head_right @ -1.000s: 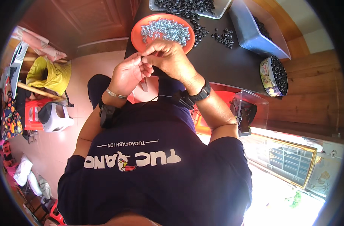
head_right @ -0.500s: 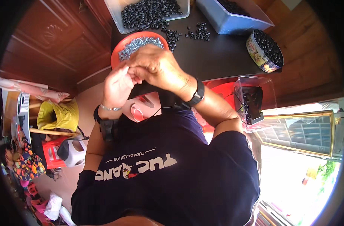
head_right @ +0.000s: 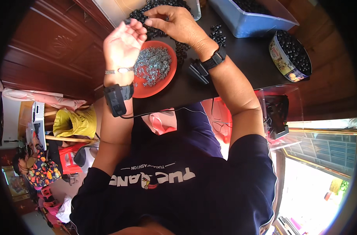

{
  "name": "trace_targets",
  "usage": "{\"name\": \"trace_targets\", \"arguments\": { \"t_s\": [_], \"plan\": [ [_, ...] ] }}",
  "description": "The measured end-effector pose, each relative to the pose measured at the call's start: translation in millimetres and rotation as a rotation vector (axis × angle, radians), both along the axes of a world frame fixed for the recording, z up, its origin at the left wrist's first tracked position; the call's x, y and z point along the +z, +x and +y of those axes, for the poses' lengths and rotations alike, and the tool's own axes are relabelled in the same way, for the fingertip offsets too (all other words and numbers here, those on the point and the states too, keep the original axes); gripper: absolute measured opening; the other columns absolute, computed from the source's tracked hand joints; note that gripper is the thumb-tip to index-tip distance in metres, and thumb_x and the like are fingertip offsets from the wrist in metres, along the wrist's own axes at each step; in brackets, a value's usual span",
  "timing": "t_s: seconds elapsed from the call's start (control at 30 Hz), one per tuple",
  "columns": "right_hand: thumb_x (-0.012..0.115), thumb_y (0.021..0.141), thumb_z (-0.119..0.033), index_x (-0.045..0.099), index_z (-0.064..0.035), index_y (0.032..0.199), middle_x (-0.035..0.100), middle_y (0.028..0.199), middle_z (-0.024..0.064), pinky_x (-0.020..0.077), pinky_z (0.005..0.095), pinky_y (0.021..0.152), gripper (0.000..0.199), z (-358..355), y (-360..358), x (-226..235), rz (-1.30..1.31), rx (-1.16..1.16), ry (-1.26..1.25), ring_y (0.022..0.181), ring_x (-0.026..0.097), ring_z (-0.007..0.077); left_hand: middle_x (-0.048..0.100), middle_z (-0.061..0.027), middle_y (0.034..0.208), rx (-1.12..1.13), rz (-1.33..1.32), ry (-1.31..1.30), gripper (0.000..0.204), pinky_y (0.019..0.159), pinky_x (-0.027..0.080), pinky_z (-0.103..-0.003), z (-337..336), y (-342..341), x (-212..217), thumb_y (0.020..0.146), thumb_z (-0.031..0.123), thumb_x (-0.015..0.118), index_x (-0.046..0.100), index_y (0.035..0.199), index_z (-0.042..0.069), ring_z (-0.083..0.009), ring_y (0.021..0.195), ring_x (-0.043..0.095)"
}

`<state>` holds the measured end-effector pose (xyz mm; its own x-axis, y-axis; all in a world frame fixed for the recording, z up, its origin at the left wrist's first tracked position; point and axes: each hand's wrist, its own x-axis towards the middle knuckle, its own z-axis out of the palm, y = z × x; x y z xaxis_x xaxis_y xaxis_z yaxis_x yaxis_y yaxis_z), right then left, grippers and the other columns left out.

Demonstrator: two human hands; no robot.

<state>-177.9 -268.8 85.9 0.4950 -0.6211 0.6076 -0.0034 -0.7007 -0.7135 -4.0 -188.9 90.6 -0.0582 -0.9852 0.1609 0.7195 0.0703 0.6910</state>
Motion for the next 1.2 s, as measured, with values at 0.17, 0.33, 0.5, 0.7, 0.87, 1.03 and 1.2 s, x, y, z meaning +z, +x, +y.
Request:
{"name": "trace_targets", "arguments": {
  "t_s": [0.17, 0.33, 0.5, 0.7, 0.87, 1.03, 1.2],
  "plan": [
    [0.066, 0.082, -0.026, 0.066, -0.0064, 0.101, 0.068, 0.087, 0.0108, 0.0497, 0.0314, 0.073, 0.028, -13, -4, -31, 0.484, -0.120, -0.164, 0.079, 0.065, 0.0227, 0.057, -0.0168, 0.095, 0.156, 0.012, -0.140, 0.028, 0.079, 0.043, -0.041, -18, 17, 15, 0.092, 0.023, 0.047, 0.052, 0.098, -0.004, -0.0311, 0.088, 0.054],
    [0.063, 0.080, -0.029, 0.066, -0.0081, 0.096, 0.066, 0.081, 0.0105, 0.0488, 0.0373, 0.071, 0.027, -7, 8, -41, 0.636, -0.025, -0.159, 0.077, 0.063, 0.0281, 0.061, -0.0143, 0.089, 0.213, 0.023, -0.108, 0.028, 0.074, 0.046, -0.038, -16, 23, 6, 0.092, 0.024, 0.046, 0.057, 0.092, -0.002, -0.0283, 0.081, 0.059],
    [0.064, 0.078, -0.027, 0.066, -0.0091, 0.096, 0.067, 0.081, 0.0094, 0.0491, 0.0365, 0.071, 0.026, -15, 11, -52, 0.614, -0.117, -0.107, 0.077, 0.064, 0.0269, 0.058, -0.0159, 0.094, 0.187, -0.049, -0.102, 0.029, 0.077, 0.043, -0.040, -17, 20, -3, 0.093, 0.024, 0.045, 0.054, 0.096, -0.003, -0.0295, 0.086, 0.055],
    [0.066, 0.075, -0.030, 0.068, -0.0123, 0.095, 0.068, 0.088, 0.0113, 0.0492, 0.0389, 0.079, 0.028, -33, 2, -52, 0.646, -0.269, -0.039, 0.089, 0.064, 0.0295, 0.060, -0.0141, 0.092, 0.238, -0.101, -0.005, 0.026, 0.076, 0.044, -0.038, -24, 14, -12, 0.092, 0.023, 0.047, 0.056, 0.094, -0.001, -0.0271, 0.085, 0.057],
    [0.059, 0.078, -0.025, 0.069, -0.0138, 0.092, 0.068, 0.085, 0.0090, 0.0499, 0.0403, 0.076, 0.020, -55, -23, -42, 0.513, -0.390, -0.174, 0.084, 0.064, 0.0290, 0.060, -0.0133, 0.091, 0.355, -0.119, 0.123, 0.027, 0.076, 0.044, -0.037, -30, 11, -22, 0.093, 0.024, 0.045, 0.056, 0.093, 0.000, -0.0264, 0.083, 0.056],
    [0.063, 0.075, -0.019, 0.068, -0.0077, 0.090, 0.068, 0.078, 0.0103, 0.0498, 0.0367, 0.069, 0.019, -67, -55, -31, 0.566, -0.424, -0.205, 0.075, 0.065, 0.0269, 0.059, -0.0131, 0.092, 0.268, -0.047, 0.143, 0.026, 0.077, 0.043, -0.038, -37, 11, -34, 0.093, 0.025, 0.045, 0.054, 0.095, 0.000, -0.0266, 0.084, 0.056],
    [0.067, 0.065, -0.017, 0.071, -0.0132, 0.083, 0.068, 0.079, 0.0077, 0.0501, 0.0376, 0.070, 0.019, -66, -54, -35, 0.815, -0.239, -0.142, 0.079, 0.065, 0.0275, 0.059, -0.0133, 0.093, 0.132, 0.032, 0.123, 0.027, 0.077, 0.043, -0.038, -44, 11, -43, 0.093, 0.026, 0.045, 0.054, 0.095, 0.000, -0.0269, 0.085, 0.056]
  ]
}}
